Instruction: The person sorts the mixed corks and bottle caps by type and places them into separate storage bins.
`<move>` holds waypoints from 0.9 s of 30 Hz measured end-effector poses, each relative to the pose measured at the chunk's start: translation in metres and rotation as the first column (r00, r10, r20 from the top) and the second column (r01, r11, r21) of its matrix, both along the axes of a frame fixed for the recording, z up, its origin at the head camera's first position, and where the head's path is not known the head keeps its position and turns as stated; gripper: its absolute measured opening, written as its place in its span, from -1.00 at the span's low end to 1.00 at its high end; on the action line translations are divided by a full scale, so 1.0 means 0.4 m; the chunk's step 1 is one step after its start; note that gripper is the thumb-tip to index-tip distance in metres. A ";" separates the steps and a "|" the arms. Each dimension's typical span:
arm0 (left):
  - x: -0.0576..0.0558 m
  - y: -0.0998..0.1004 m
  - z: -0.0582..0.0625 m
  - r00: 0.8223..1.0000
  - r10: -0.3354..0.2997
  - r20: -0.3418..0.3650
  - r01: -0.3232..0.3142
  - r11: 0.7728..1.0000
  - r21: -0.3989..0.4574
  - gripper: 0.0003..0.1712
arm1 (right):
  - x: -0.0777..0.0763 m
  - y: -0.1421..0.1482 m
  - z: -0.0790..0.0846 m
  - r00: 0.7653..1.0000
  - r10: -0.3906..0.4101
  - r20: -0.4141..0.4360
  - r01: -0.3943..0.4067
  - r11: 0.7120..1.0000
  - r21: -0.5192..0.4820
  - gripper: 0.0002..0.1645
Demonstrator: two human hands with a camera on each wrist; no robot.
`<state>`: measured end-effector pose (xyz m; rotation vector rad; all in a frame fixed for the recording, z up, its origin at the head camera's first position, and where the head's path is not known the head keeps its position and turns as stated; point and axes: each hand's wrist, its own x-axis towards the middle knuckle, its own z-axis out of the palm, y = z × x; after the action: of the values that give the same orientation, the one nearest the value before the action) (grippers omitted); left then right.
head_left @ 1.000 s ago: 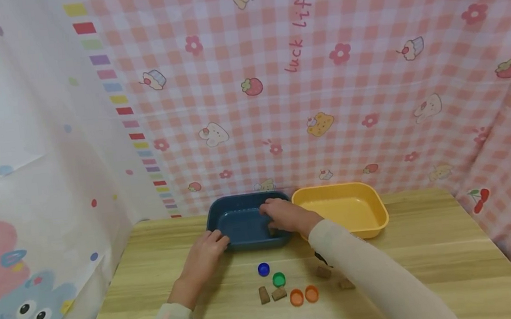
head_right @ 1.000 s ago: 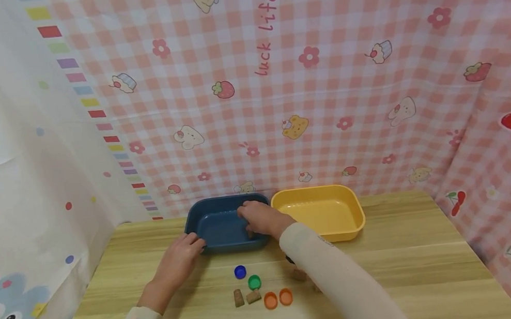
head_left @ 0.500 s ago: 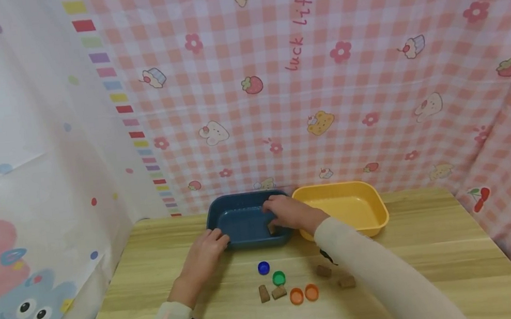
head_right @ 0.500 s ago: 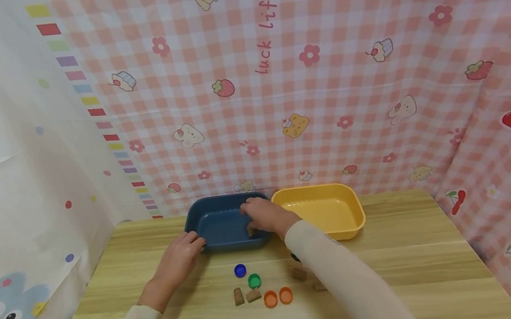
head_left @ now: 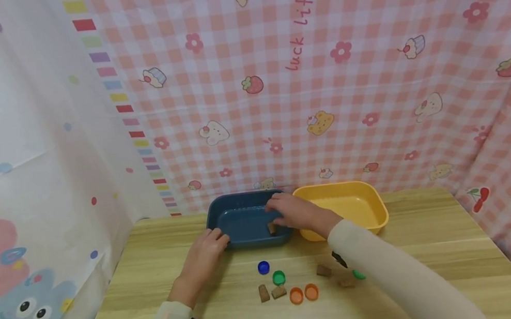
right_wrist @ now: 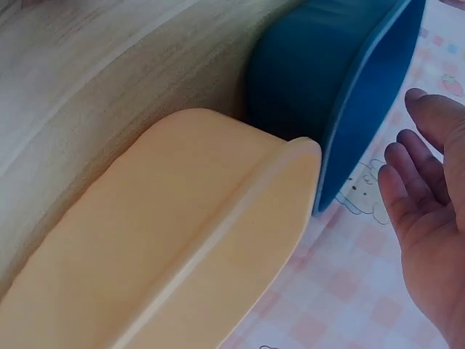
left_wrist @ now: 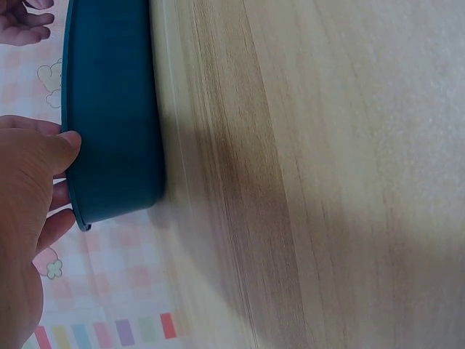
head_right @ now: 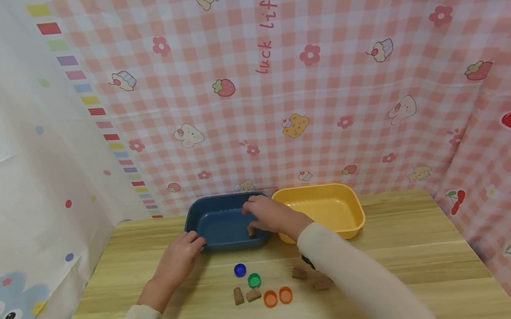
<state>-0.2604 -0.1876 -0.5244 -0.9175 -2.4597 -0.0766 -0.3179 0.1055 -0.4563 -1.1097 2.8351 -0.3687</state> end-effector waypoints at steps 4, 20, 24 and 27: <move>-0.003 0.001 0.000 1.000 -0.004 -0.001 0.004 1.000 -0.006 -0.87 | 0.015 0.015 0.007 1.000 -0.004 0.012 0.005 1.000 -0.027 -0.57; -0.004 0.001 0.002 1.000 -0.003 0.001 0.003 1.000 -0.008 -0.87 | 0.101 0.088 0.014 0.990 0.083 -0.113 -0.094 0.991 -0.093 -0.62; -0.003 0.001 0.002 1.000 -0.005 0.003 0.005 1.000 -0.012 -0.87 | 0.129 0.105 0.000 0.978 0.108 -0.179 -0.125 0.989 -0.084 -0.61; -0.002 -0.001 0.001 1.000 -0.002 0.006 0.002 1.000 -0.007 -0.87 | 0.149 0.120 -0.013 0.967 0.121 -0.223 -0.145 0.985 -0.092 -0.61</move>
<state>-0.2610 -0.1880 -0.5242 -0.9246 -2.4655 -0.0710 -0.2583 0.1537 -0.4616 -1.4364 2.9321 -0.4185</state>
